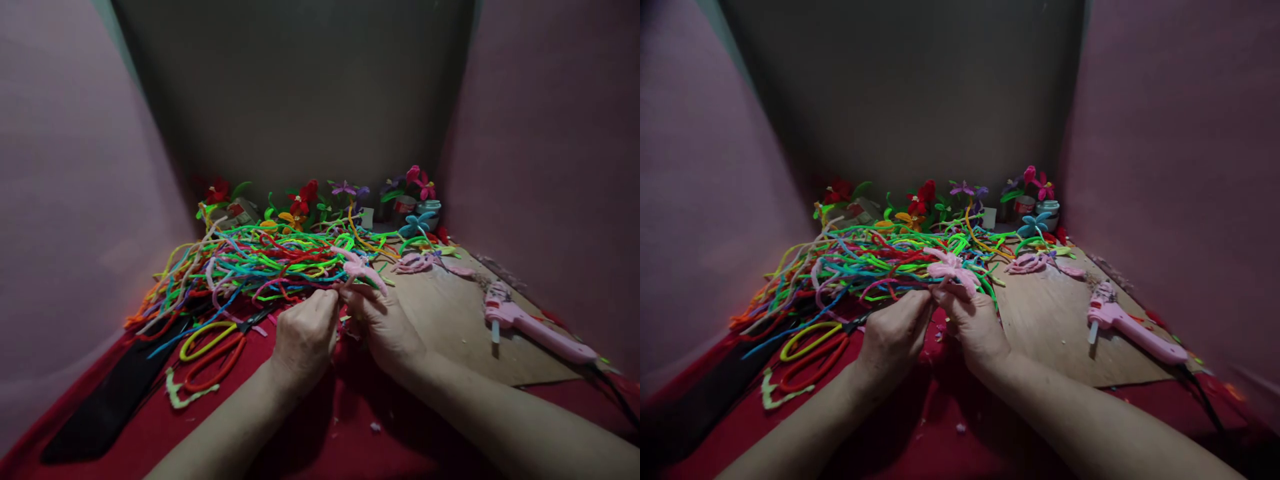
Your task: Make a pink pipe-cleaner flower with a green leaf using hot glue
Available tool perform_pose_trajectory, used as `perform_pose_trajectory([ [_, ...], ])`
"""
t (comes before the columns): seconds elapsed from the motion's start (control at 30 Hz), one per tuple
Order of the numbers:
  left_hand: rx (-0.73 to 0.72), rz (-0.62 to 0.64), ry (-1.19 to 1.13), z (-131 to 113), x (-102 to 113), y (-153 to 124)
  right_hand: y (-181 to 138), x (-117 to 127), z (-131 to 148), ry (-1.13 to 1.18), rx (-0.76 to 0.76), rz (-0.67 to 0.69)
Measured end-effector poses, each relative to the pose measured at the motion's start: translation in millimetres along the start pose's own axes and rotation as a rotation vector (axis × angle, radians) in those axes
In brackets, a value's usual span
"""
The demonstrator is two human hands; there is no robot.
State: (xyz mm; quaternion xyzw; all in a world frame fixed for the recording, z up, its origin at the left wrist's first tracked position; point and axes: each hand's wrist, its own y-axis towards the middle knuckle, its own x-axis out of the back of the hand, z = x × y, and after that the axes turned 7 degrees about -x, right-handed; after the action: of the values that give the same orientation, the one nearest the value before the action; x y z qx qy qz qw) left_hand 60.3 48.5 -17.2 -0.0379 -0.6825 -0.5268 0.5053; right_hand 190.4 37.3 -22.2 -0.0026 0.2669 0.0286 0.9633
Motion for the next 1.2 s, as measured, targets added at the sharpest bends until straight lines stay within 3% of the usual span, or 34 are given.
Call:
perform_pose_trajectory([
  [0.17,0.089,-0.068,-0.266,-1,5,3,-2,-7,8,-0.084,0.029,0.003],
  [0.33,0.337,-0.077,-0.547,-5,16,12,-3,-8,13,-0.180,0.194,0.078],
  [0.63,0.765,0.020,-1.083,-11,29,22,0,4,8,-0.160,0.011,0.075],
  [0.8,0.837,0.050,-1.316,-6,31,22,2,5,10,-0.171,-0.011,0.130],
  [0.93,0.876,0.124,-1.462,-1,33,21,2,4,12,-0.120,0.022,0.206],
  [1.07,0.883,0.199,-1.671,2,32,20,3,5,10,-0.066,-0.035,0.216],
  [1.2,0.905,0.292,-1.830,5,32,20,5,7,9,-0.022,-0.072,0.321],
])
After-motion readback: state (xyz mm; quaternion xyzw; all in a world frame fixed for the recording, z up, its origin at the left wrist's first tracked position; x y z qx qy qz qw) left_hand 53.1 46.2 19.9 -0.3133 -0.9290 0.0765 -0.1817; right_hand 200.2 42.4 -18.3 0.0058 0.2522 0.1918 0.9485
